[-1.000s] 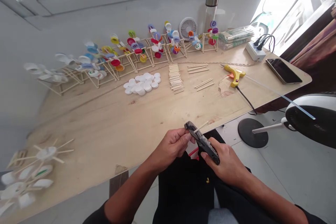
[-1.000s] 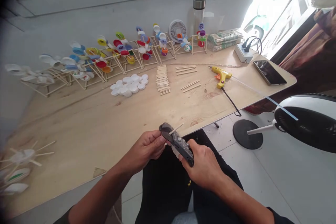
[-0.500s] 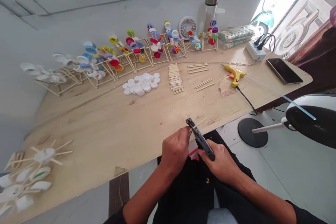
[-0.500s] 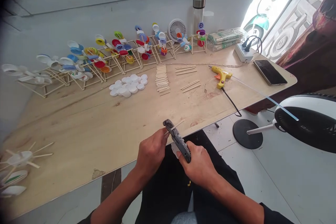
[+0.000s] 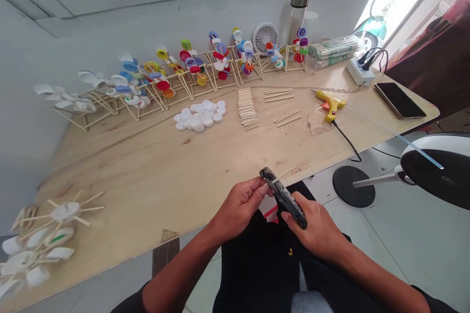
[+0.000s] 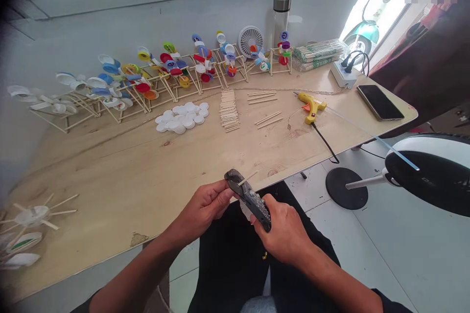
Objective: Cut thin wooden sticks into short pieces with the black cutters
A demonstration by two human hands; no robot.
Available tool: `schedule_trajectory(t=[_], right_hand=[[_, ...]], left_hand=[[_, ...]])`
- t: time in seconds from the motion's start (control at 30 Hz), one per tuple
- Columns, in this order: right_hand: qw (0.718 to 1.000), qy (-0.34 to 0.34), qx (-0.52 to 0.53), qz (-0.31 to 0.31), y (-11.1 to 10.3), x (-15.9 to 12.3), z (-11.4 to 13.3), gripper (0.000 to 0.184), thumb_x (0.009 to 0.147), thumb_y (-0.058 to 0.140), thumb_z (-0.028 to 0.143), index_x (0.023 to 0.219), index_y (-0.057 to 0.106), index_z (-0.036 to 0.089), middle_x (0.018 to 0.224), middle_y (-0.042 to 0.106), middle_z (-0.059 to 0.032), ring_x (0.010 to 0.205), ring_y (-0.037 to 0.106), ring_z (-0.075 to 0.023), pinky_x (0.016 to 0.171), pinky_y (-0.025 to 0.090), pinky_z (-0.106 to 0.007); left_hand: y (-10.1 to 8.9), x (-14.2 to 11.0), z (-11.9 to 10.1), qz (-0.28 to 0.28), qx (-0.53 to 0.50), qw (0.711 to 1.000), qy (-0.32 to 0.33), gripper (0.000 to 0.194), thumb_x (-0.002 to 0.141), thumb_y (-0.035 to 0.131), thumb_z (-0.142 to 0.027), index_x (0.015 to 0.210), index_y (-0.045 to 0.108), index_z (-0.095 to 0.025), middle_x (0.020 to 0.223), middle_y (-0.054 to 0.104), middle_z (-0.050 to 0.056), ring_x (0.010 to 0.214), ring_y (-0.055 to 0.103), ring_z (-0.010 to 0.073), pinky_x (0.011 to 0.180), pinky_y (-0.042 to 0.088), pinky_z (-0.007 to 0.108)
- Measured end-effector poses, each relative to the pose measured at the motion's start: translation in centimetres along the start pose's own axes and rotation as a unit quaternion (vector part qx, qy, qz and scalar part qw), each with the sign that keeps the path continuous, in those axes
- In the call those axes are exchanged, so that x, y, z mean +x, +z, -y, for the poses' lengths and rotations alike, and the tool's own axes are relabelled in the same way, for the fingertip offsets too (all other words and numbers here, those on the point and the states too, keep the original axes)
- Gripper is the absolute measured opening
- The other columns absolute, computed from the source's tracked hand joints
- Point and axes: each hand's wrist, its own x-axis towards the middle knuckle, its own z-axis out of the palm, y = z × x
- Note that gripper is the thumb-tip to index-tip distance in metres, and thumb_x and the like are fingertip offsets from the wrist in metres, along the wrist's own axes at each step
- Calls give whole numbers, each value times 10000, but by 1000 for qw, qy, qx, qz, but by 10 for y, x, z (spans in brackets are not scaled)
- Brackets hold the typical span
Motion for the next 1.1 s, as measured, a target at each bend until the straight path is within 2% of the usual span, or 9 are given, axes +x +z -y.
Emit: schedule_trajectory(t=[0.1, 0.2, 0.4, 0.53, 0.6, 0.7, 0.8, 0.93, 1.1], right_hand=[[1000, -7, 1, -4, -1, 0, 1, 70, 806, 464, 260, 752, 473, 217, 608, 544, 35, 536, 487, -124, 525, 292, -223], [1000, 1, -2, 1, -1, 1, 1, 66, 801, 471, 264, 757, 473, 214, 617, 557, 26, 537, 496, -130, 520, 282, -226], [1000, 10, -11, 3, -1, 8, 1, 52, 797, 479, 262, 804, 472, 211, 684, 597, 6, 601, 538, -152, 537, 287, -229], [1000, 7, -10, 2, 0, 13, 4, 98, 823, 450, 287, 861, 475, 201, 713, 610, -12, 629, 554, -163, 539, 292, -233], [1000, 6, -10, 1, 1, 14, 7, 125, 825, 448, 308, 868, 477, 195, 707, 610, -17, 625, 556, -166, 538, 294, -235], [1000, 9, -7, 0, 2, 15, 9, 138, 820, 457, 321, 851, 479, 188, 681, 610, -17, 619, 558, -170, 539, 299, -237], [1000, 10, 12, -6, 5, 15, 9, 113, 816, 463, 296, 836, 488, 187, 657, 606, -11, 590, 546, -158, 536, 303, -234], [999, 12, 39, -11, 9, 15, 8, 104, 820, 448, 283, 810, 498, 193, 624, 582, 4, 552, 522, -146, 515, 306, -223], [996, 38, 79, 0, 16, 15, 4, 106, 800, 466, 278, 777, 522, 192, 676, 610, -13, 615, 551, -163, 548, 341, -225]], left_hand=[[-2, 2, 3, 34, -74, 996, -36, 395, 830, 413, -501, 826, 544, -129, 488, 219, -84, 416, 192, 57, 401, 176, 198], [-4, 4, 3, 41, -86, 995, -37, 373, 827, 436, -480, 822, 555, -127, 489, 213, -85, 414, 188, 53, 395, 176, 191], [-5, 9, -1, -13, 14, 999, 40, 309, 847, 427, -391, 836, 613, -145, 498, 377, -45, 457, 344, 83, 435, 299, 193], [-7, 11, -1, -46, 96, 991, 81, 280, 867, 395, -350, 831, 591, -152, 619, 492, -13, 589, 455, 108, 544, 366, 203], [-7, 11, -1, -57, 144, 984, 87, 274, 874, 378, -343, 787, 560, -157, 605, 455, -25, 573, 429, 105, 547, 350, 206], [-7, 11, 0, -69, 203, 973, 82, 276, 884, 350, -342, 727, 498, -170, 544, 320, -54, 493, 321, 91, 495, 288, 208], [-6, 12, 2, -75, 237, 964, 96, 262, 893, 327, -322, 722, 467, -181, 552, 314, -53, 489, 312, 91, 496, 285, 208], [-5, 14, 6, -97, 310, 939, 115, 245, 896, 306, -291, 734, 459, -189, 545, 390, -44, 473, 367, 100, 493, 305, 210], [1, 15, 21, -139, 428, 882, 139, 222, 899, 292, -256, 789, 474, -192, 580, 519, -16, 490, 467, 120, 486, 328, 214]])
